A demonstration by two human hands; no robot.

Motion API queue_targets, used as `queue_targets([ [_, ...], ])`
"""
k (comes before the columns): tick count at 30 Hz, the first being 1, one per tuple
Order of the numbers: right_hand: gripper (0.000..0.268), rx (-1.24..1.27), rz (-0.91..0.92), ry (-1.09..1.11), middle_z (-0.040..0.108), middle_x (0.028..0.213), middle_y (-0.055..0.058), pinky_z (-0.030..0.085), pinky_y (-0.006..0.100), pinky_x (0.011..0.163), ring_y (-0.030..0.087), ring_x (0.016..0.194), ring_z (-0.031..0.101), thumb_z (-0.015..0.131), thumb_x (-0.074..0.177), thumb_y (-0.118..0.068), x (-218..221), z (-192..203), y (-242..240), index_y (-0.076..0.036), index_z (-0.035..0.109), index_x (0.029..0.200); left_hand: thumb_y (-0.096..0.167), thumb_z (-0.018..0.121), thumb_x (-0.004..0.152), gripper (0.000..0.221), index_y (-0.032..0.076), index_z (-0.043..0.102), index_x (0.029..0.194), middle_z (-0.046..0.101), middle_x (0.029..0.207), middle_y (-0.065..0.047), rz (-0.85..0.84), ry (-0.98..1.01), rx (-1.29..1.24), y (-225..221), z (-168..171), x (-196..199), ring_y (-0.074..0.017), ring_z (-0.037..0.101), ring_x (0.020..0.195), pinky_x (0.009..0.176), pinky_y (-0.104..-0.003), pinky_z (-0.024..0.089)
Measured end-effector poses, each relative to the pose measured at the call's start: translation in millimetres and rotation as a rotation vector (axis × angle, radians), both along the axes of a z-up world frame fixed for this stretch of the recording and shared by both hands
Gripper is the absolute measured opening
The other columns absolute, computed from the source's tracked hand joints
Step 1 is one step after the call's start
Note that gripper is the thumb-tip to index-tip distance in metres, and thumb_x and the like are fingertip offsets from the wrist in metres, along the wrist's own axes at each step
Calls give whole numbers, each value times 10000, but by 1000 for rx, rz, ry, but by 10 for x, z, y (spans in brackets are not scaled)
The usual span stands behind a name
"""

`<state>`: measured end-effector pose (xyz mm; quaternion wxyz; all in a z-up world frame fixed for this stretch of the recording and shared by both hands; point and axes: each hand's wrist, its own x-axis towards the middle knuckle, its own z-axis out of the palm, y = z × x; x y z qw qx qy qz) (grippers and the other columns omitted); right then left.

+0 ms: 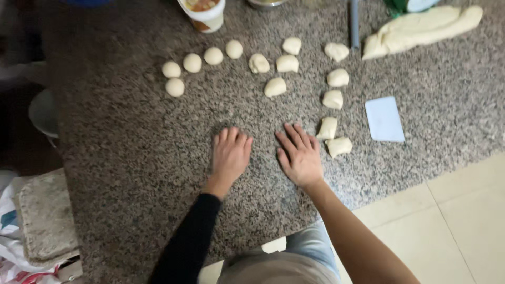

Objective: The person shapes portions of dough into uniform round balls by hand on a granite countertop, arranging them into a grid.

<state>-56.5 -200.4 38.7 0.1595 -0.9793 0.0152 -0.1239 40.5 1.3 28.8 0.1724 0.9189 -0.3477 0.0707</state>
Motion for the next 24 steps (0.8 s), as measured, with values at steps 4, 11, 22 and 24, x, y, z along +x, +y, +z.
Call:
queue_targets([
  [4,472,12,-3,14,492,1573,91,294,496,1165,290,1487,395,570,980,-315,3,68,12,-185,596,1434,375,571,1042,328,86,634,898,585,991,-91,64,84,-89,-167,-163,-377,-273,550,1022,933,-468,443],
  [11,476,-22,-18,54,483,1570,102,281,499,1159,290,1484,382,547,987,-332,33,89,18,-182,597,1436,428,592,981,331,108,666,947,610,1016,-85,-55,95,-84,304,-177,-90,-271,542,1011,918,-461,447],
  [22,470,-18,-23,42,488,1572,85,280,511,1172,283,1494,382,554,985,-335,13,59,40,-201,596,1434,404,506,1086,340,109,677,1088,619,1166,-34,-141,-79,-101,390,-418,-528,-254,565,1147,1041,-452,456],
  [24,475,-34,-21,58,486,1571,92,277,517,1172,286,1496,376,551,985,-328,4,62,37,-195,590,1439,415,532,1046,339,116,681,983,621,1112,-73,-63,6,-54,479,-444,-189,-265,564,1066,939,-433,451],
])
